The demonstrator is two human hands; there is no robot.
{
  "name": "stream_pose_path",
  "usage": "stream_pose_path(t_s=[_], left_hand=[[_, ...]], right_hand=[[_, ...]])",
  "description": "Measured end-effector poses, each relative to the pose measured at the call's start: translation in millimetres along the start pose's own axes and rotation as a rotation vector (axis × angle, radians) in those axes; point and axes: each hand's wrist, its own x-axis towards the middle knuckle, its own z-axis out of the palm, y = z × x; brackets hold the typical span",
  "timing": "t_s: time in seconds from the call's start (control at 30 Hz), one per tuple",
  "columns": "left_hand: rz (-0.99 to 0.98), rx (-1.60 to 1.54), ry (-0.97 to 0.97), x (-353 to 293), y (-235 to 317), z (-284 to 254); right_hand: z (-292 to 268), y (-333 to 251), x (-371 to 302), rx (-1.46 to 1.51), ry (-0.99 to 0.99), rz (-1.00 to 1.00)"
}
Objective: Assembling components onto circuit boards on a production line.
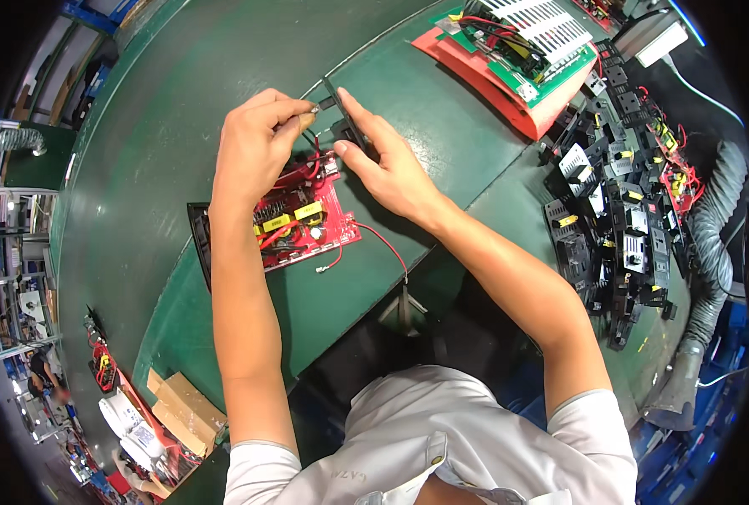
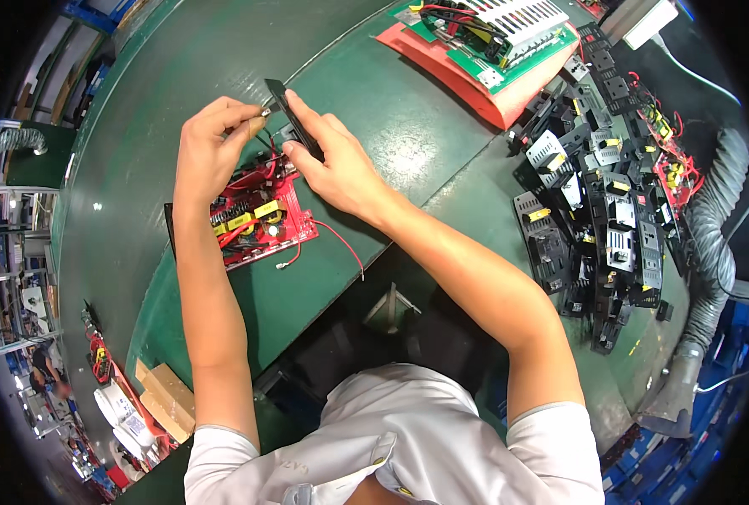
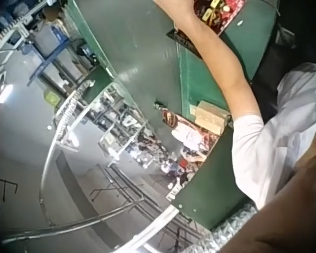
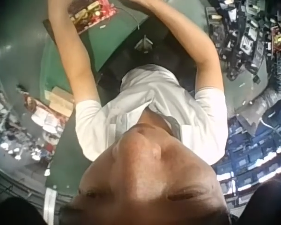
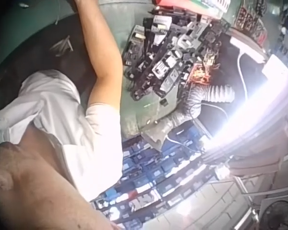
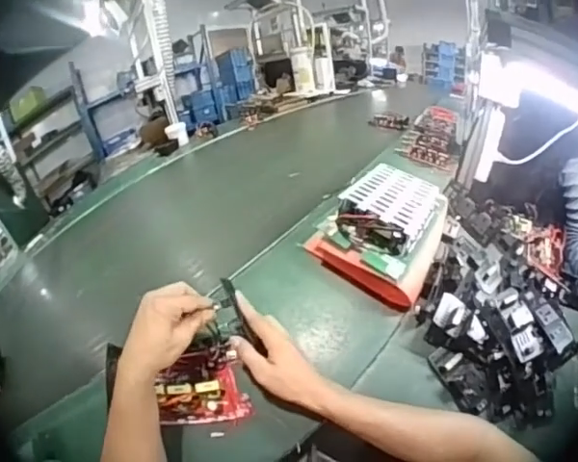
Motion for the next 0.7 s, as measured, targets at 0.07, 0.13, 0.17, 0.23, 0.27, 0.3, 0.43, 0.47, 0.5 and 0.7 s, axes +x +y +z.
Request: stream_pose_path(t_s=[0.07,0.13,0.17,0.23,0.27,0.3,0.43,0.47,0.5,0.7], left_hand=[[0.063,0.107,0.011,0.2,2.4,0.7],[0.166,0.200,0.048,-0.2,2.3,3.1],[0.277,0.296,0.084,-0.7,2.6,4.0],[0.234,0.277,0.080,-1.4,3.9,7.4],[0.134,0.254,0.063,-2.0,5.3,8.3],[0.035,0.234,0.050,-2.6,6.1,7.9],[0.028,0.099,0.060,-4.1,1.7,5.9],[0.010,0.129,0.085,-8.3,0.9,-2.1],[-0.007,0.156,0.107,-9.7,6.9,-13.5],[0.048,0.079,0.174,-21.3,-1.3,-51.6]], right_hand=[[0.4,1.2,-1.1,-0.058,0.008,0.025],[5.8,2.3,-3.3,-0.075,0.031,0.001],[8.4,2.3,-4.2,-0.090,0.062,-0.027],[5.6,4.6,-1.7,-0.074,0.032,0.000],[4.6,6.4,0.7,-0.069,0.029,-0.010],[4.4,6.2,3.2,-0.062,0.022,-0.025],[-14.9,4.6,1.5,-0.091,-0.017,0.067],[-19.7,-0.6,-0.4,-0.417,0.048,-0.030],[-24.6,-3.8,-3.4,-0.744,0.117,-0.129],[-20.0,-51.7,-70.8,-0.766,-0.054,-0.284]])
